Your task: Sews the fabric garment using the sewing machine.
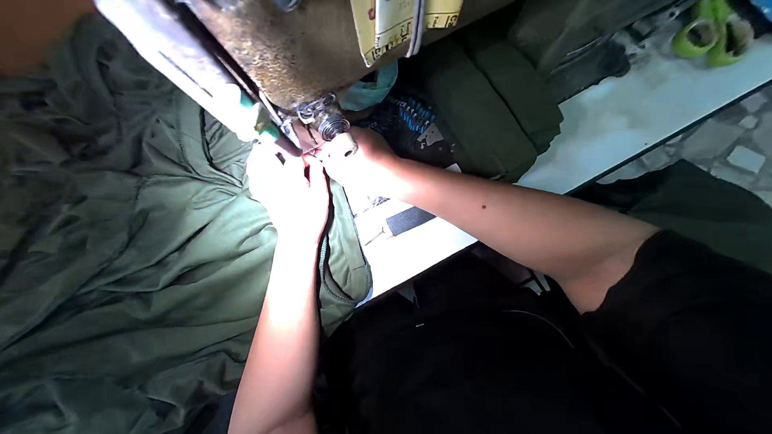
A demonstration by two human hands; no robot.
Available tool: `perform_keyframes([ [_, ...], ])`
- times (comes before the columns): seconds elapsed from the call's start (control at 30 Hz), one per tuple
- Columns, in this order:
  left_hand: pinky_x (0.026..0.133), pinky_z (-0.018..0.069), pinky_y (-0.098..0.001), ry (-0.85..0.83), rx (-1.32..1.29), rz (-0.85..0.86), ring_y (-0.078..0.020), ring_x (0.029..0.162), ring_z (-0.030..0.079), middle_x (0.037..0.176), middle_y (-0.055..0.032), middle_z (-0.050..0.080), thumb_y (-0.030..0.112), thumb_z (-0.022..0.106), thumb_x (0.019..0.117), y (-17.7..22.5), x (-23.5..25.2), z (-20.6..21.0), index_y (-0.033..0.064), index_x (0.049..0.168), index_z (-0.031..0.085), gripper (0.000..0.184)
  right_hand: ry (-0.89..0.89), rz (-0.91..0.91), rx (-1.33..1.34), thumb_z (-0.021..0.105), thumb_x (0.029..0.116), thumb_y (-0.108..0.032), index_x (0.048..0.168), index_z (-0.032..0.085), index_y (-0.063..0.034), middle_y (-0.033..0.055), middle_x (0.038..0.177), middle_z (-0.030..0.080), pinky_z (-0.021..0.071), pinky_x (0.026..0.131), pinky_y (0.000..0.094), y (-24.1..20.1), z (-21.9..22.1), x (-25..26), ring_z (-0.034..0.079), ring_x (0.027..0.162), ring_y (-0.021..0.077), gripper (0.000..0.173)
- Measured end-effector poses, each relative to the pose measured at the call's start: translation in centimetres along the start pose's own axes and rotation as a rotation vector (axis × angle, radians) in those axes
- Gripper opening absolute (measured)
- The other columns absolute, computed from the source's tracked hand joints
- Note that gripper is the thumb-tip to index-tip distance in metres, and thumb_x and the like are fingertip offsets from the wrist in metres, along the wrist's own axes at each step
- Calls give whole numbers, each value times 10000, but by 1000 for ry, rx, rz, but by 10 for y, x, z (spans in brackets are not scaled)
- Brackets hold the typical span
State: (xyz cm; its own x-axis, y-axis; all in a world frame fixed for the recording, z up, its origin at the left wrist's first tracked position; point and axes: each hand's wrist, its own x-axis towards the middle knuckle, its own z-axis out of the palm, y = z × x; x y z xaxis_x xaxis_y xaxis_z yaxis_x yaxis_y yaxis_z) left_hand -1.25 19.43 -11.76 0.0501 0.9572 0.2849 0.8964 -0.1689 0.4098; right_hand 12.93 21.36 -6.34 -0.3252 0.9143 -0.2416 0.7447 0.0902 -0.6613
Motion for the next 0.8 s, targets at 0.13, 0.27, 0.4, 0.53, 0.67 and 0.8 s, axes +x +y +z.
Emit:
perform_keyframes([
  [0.13, 1166, 276, -637, 81, -6, 91, -494, 1390, 443, 1340, -302, 592, 252, 540, 975, -4, 0, 2, -19, 951, 714, 322, 23, 58, -26, 511, 1068, -220, 1226, 692, -27, 175, 1254, 685, 477, 996, 528, -4, 5, 1, 630, 1212, 324, 308],
  [0.27, 1185, 272, -603, 85, 1, 98, -473, 1395, 442, 1369, -268, 586, 250, 529, 955, -6, 0, 4, 8, 948, 724, 311, 89, 61, -7, 570, 1040, -289, 1210, 700, -31, 168, 1225, 696, 479, 991, 536, 3, 14, 12, 641, 1181, 312, 335],
  [0.4, 1215, 225, -607, 39, -8, 96, -487, 1465, 349, 1454, -287, 525, 233, 534, 955, 0, -5, -7, -5, 1086, 722, 331, 156, 12, -129, 590, 1028, -274, 1247, 676, -24, 191, 1227, 687, 484, 993, 529, 9, 9, -2, 637, 1189, 335, 344],
  [0.53, 1184, 234, -663, -35, -29, 171, -537, 1432, 367, 1448, -332, 507, 207, 537, 982, 6, -22, -30, -47, 1172, 700, 356, 260, -109, -203, 536, 999, -140, 1045, 685, 36, 225, 1004, 702, 506, 831, 555, 14, -5, -35, 678, 1014, 380, 234],
  [0.67, 1008, 398, -673, -75, -86, 297, -499, 1218, 568, 1249, -296, 625, 167, 540, 1005, 13, -44, -36, -30, 1235, 679, 333, 173, -197, -71, 566, 962, -84, 889, 646, 2, 141, 839, 638, 489, 708, 497, 19, -4, -65, 629, 810, 284, 139],
  [0.8, 898, 465, -613, -13, -120, 418, -442, 1069, 636, 1083, -239, 671, 158, 586, 993, 15, -54, -26, 29, 1212, 719, 287, 209, -369, -22, 578, 928, -98, 785, 618, -5, 98, 740, 583, 448, 620, 428, 23, 9, -76, 576, 695, 220, 175],
])
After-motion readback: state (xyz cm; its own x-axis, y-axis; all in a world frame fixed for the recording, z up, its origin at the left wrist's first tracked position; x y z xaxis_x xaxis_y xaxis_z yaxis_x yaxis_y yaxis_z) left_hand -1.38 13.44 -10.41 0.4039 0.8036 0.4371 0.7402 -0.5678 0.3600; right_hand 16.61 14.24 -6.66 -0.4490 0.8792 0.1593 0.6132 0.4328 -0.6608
